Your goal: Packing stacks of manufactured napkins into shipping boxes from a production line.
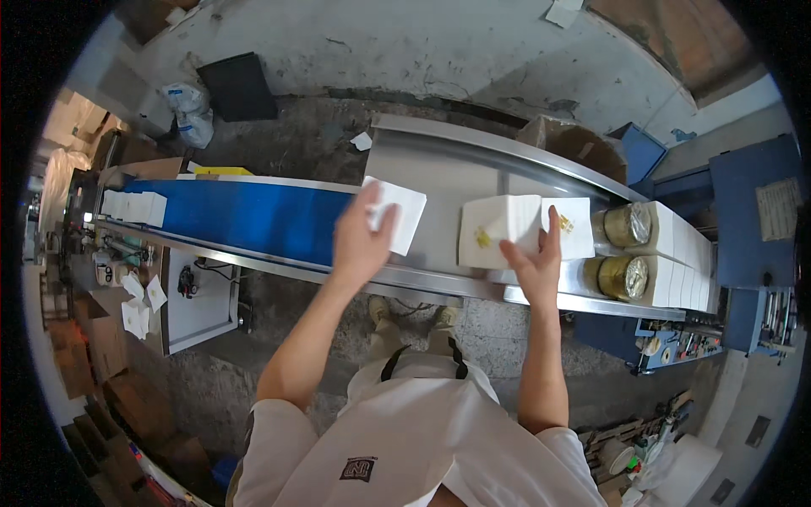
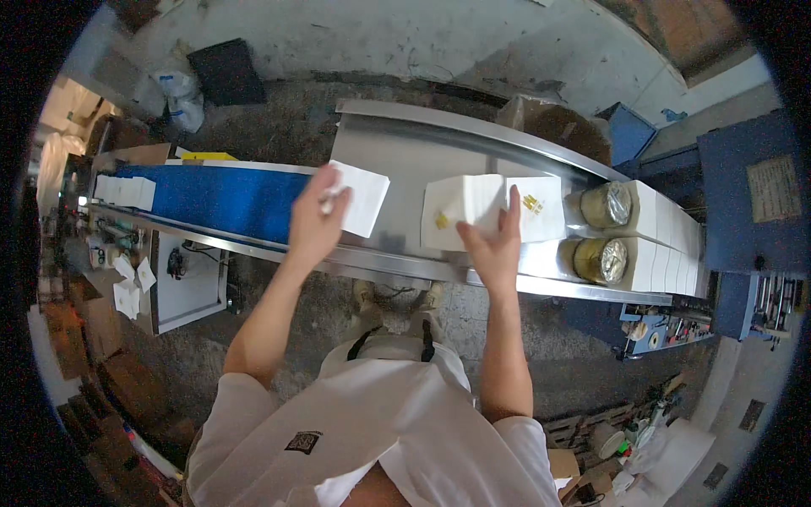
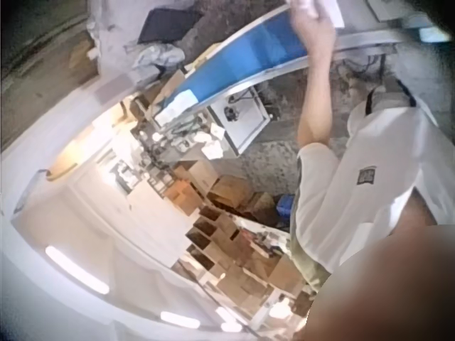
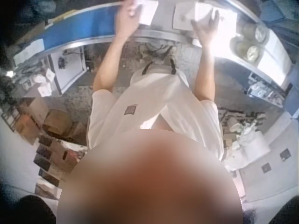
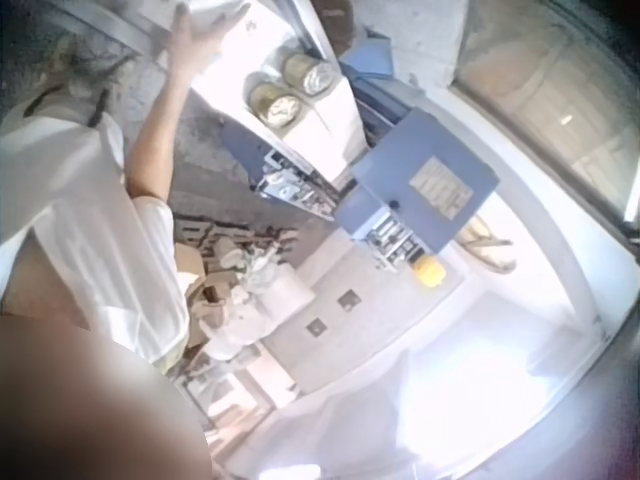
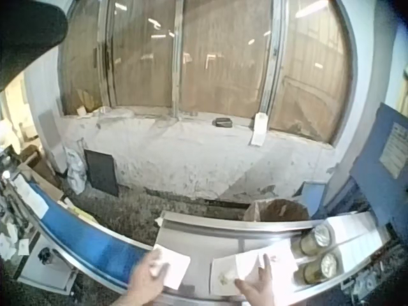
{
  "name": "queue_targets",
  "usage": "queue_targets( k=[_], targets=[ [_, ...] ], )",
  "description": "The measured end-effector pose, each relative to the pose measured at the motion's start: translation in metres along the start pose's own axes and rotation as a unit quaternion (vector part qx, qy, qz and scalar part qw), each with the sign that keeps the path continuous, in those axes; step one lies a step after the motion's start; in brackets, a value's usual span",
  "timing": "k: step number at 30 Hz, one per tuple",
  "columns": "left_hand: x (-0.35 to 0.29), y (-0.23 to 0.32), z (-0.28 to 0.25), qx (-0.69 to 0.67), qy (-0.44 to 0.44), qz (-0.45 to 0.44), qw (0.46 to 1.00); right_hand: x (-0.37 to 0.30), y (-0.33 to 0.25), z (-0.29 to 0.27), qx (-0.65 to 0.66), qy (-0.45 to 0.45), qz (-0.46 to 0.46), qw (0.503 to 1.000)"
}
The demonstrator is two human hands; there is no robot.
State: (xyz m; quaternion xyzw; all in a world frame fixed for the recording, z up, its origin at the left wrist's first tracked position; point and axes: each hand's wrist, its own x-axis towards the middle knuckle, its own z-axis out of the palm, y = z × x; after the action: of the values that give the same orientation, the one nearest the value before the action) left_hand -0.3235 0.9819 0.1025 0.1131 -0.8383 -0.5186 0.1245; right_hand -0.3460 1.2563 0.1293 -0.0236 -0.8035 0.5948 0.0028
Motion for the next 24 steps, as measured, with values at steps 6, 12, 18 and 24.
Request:
queue_targets(
  k=[6, 12, 18, 24],
  targets=[
    [-0.013, 0.032, 0.062, -0.246, -0.246, -0.217, 0.912, 0.008, 0.016, 0.011, -0.064, -0.077, 0.008, 0.995],
    [-0.007, 0.046, 0.071, -0.250, -0.293, -0.231, 0.894, 0.008, 0.019, 0.007, 0.037, -0.126, 0.101, 0.986],
    [-0.007, 0.037, 0.084, -0.337, -0.250, -0.189, 0.888, 0.006, 0.029, 0.010, 0.147, -0.113, 0.121, 0.975],
    [-0.005, 0.048, 0.073, -0.308, -0.233, -0.120, 0.915, 0.005, 0.018, 0.006, 0.187, -0.079, 0.112, 0.973]
  ],
)
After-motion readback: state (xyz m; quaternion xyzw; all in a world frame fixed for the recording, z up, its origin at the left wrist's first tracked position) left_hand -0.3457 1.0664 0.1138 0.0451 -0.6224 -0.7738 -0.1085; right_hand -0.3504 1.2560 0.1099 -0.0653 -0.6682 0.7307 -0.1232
